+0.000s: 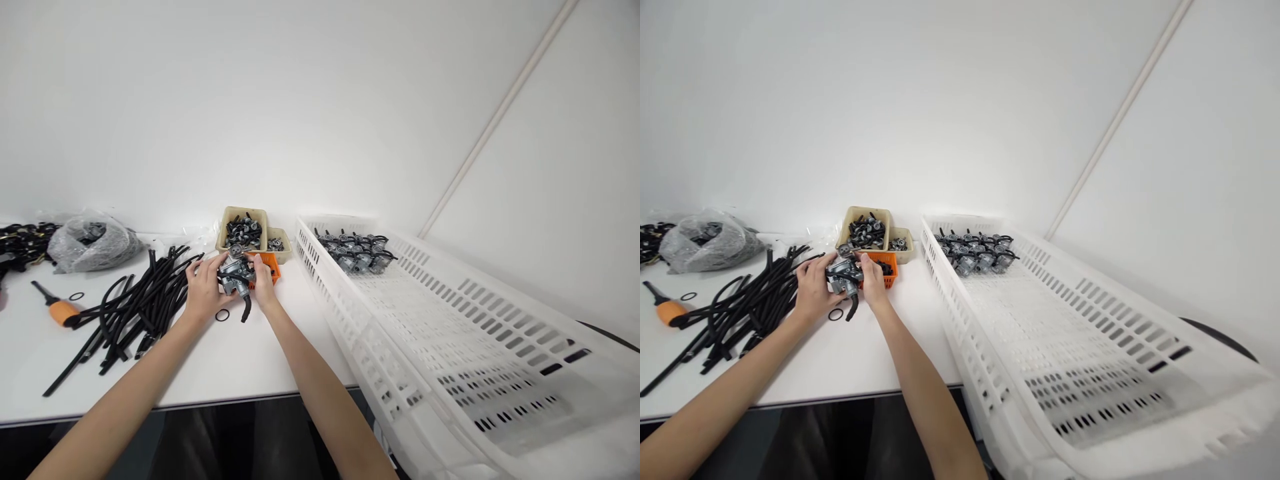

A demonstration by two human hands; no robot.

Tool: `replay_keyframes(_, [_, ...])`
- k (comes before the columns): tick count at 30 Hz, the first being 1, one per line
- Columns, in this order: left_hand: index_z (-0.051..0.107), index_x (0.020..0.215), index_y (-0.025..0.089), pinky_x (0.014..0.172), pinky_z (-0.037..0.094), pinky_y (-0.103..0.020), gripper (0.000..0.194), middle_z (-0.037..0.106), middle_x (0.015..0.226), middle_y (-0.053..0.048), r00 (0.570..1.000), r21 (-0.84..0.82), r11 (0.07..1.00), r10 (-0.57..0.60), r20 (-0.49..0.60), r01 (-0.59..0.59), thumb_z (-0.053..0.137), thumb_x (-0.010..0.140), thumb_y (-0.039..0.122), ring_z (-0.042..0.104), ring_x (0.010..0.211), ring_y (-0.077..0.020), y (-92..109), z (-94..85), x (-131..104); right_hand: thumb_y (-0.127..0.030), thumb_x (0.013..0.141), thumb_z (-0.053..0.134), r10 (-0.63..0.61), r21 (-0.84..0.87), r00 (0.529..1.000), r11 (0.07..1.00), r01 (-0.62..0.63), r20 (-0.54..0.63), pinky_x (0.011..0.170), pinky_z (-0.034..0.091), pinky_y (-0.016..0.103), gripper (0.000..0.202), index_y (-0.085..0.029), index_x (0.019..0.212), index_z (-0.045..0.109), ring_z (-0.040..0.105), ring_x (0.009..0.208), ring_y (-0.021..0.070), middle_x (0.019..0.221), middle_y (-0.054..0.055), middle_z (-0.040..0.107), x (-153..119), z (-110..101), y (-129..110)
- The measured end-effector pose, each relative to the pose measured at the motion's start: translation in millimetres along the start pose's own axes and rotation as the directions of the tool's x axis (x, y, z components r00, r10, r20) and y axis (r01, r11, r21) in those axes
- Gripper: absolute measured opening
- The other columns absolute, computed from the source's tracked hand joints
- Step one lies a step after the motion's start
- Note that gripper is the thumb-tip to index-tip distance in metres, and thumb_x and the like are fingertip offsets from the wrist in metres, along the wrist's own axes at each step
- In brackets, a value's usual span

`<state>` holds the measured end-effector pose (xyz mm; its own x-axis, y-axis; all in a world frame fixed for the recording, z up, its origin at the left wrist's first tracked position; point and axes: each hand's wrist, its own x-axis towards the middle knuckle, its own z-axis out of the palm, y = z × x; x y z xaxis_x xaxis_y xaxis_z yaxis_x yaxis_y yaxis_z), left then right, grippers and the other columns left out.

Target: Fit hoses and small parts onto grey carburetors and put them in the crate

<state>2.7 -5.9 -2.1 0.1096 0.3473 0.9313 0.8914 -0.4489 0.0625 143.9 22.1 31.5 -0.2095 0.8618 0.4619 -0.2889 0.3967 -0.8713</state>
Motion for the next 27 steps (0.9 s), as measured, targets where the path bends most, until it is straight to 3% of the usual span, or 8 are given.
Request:
replay_keyframes(8, [0.034, 0.137, 0.015, 0.094, 0.032, -0.044, 0.076, 0.060, 0.120, -0.017, 0.998, -0.080, 0.996, -0.048, 0.029, 0.050, 0.065, 0.071, 0.037, 0.057, 0.107, -0.0318, -1.6, -0.1, -4.7, -0.074, 0.078, 0.042, 0.042, 0.025, 0.999, 0.999, -0.042, -0.018, 0.092, 0.047, 0.036, 0.068, -0.017, 0.097, 0.073, 0.066, 0.093, 0.0229, 0.092, 0.007, 0.073, -4.0, 1.9, -1.7])
replay_keyframes(15, [0.032, 0.138, 0.016, 0.094, 0.035, -0.046, 0.082, 0.059, 0.119, -0.016, 0.998, -0.115, 0.992, -0.060, 0.005, 0.061, 0.067, 0.068, 0.041, 0.057, 0.105, -0.0329, -4.8, 0.4, -8.0, -0.071, 0.068, 0.058, 0.064, 0.081, 0.998, 0.995, -0.062, -0.020, 0.095, 0.046, 0.039, 0.061, -0.018, 0.093, 0.074, 0.064, 0.100, 0.0264, 0.095, 0.006, 0.073, -4.4, 2.7, -1.1])
replay_keyframes(27, [0.032, 0.138, 0.018, 0.091, 0.037, -0.048, 0.080, 0.058, 0.120, -0.016, 0.998, -0.160, 0.985, -0.064, 0.010, 0.065, 0.065, 0.070, 0.042, 0.056, 0.103, -0.0331, -5.8, 0.0, -9.2, -0.051, 0.078, 0.058, -0.026, 0.024, 0.999, 0.999, 0.026, -0.020, 0.089, 0.044, 0.033, 0.035, -0.019, 0.082, 0.072, 0.062, 0.089, 0.0203, 0.086, 0.004, 0.070, -4.7, -1.5, 4.0])
